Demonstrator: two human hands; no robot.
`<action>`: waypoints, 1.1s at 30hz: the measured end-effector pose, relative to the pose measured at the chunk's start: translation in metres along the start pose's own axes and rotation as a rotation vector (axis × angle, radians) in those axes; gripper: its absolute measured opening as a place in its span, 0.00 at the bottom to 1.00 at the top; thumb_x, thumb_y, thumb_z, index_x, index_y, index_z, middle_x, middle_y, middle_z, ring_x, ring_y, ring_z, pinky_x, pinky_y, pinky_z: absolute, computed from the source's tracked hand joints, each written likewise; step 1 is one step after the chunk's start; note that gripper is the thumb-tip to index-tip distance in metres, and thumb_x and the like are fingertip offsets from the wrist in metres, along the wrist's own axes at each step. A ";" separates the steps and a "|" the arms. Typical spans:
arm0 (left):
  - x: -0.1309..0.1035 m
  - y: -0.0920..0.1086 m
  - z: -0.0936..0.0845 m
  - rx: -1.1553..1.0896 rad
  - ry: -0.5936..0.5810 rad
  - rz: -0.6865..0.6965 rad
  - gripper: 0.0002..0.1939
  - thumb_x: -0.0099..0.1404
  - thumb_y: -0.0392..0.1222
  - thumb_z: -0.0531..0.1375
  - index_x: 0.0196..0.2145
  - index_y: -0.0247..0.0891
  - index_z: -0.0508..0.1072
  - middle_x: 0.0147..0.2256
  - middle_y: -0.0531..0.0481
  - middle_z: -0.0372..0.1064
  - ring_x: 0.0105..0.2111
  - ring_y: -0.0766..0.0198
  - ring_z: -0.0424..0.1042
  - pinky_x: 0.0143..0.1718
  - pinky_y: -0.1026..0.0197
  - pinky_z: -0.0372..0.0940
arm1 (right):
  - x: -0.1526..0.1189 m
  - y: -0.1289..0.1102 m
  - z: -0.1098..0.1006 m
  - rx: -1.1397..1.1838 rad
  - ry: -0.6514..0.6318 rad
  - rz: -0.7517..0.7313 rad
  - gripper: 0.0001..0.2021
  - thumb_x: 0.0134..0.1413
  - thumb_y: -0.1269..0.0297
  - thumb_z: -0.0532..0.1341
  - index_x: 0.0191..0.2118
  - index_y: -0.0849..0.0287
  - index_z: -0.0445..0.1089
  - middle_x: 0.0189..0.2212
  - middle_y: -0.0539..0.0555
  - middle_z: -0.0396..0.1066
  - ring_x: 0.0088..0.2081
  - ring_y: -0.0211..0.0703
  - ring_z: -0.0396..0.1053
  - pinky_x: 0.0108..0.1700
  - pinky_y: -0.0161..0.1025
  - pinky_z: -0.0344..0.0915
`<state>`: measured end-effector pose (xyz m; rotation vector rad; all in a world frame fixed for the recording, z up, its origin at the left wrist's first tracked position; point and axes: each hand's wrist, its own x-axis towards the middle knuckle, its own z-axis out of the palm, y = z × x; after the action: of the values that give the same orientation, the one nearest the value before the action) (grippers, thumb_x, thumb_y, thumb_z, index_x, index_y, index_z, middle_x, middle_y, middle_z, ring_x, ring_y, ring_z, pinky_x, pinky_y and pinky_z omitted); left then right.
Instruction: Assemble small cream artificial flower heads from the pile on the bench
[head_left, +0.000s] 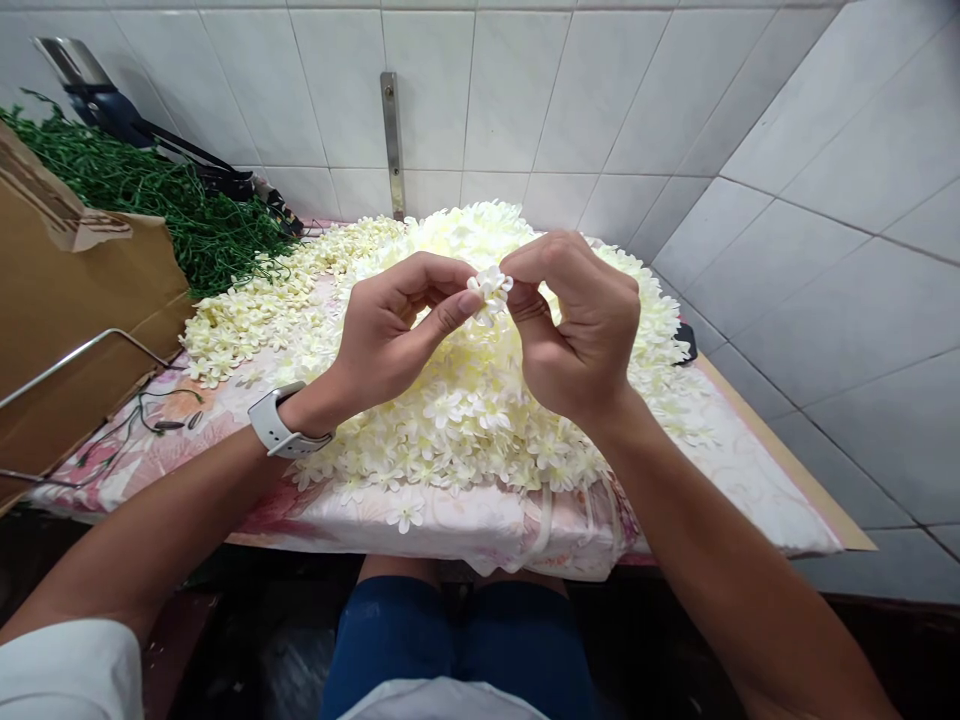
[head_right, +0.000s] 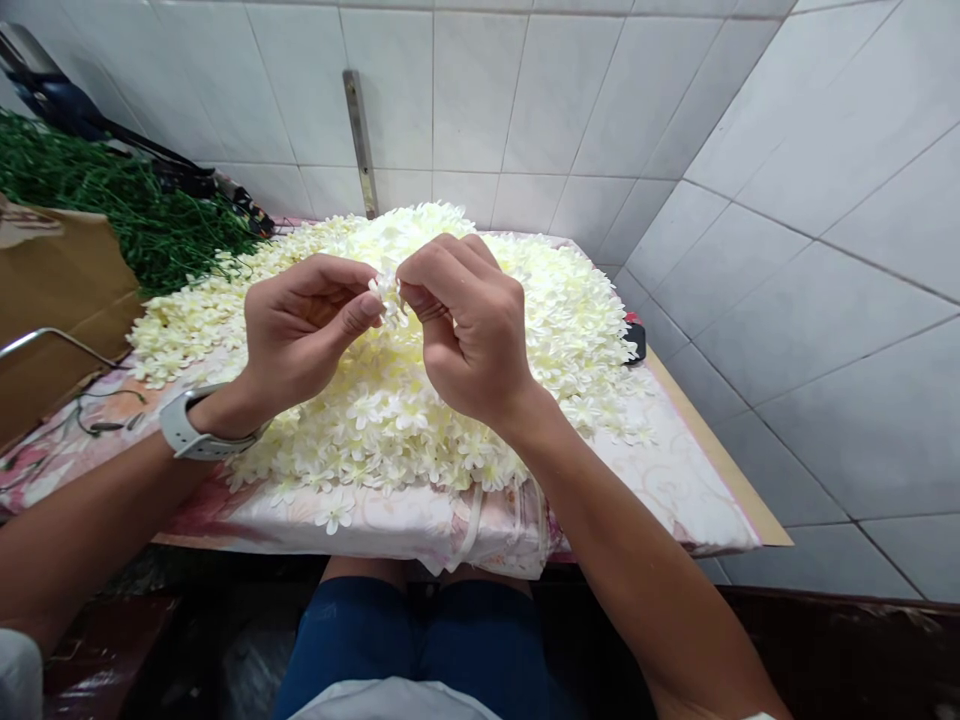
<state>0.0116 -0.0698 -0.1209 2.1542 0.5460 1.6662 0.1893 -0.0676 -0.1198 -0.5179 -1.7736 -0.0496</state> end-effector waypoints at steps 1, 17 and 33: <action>0.000 0.000 0.000 0.001 0.006 -0.007 0.07 0.68 0.46 0.65 0.38 0.42 0.75 0.32 0.53 0.74 0.29 0.70 0.74 0.31 0.64 0.72 | 0.000 0.000 0.000 -0.001 0.000 0.010 0.11 0.69 0.65 0.56 0.32 0.51 0.68 0.28 0.51 0.68 0.35 0.45 0.68 0.42 0.49 0.71; 0.000 -0.004 -0.004 0.048 -0.005 0.054 0.15 0.66 0.50 0.67 0.47 0.45 0.74 0.36 0.49 0.74 0.33 0.66 0.74 0.33 0.61 0.72 | 0.003 -0.006 0.001 0.048 0.036 0.012 0.10 0.63 0.71 0.58 0.30 0.52 0.65 0.25 0.49 0.67 0.29 0.43 0.63 0.34 0.45 0.63; -0.003 -0.006 -0.003 0.110 0.060 0.238 0.08 0.67 0.38 0.66 0.44 0.47 0.79 0.35 0.52 0.79 0.32 0.66 0.75 0.31 0.58 0.69 | 0.001 -0.005 0.003 0.213 0.021 0.097 0.09 0.59 0.72 0.59 0.28 0.53 0.67 0.25 0.49 0.66 0.28 0.40 0.64 0.31 0.43 0.64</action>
<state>0.0075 -0.0661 -0.1251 2.3319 0.4200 1.8697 0.1846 -0.0709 -0.1180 -0.4460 -1.7068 0.1986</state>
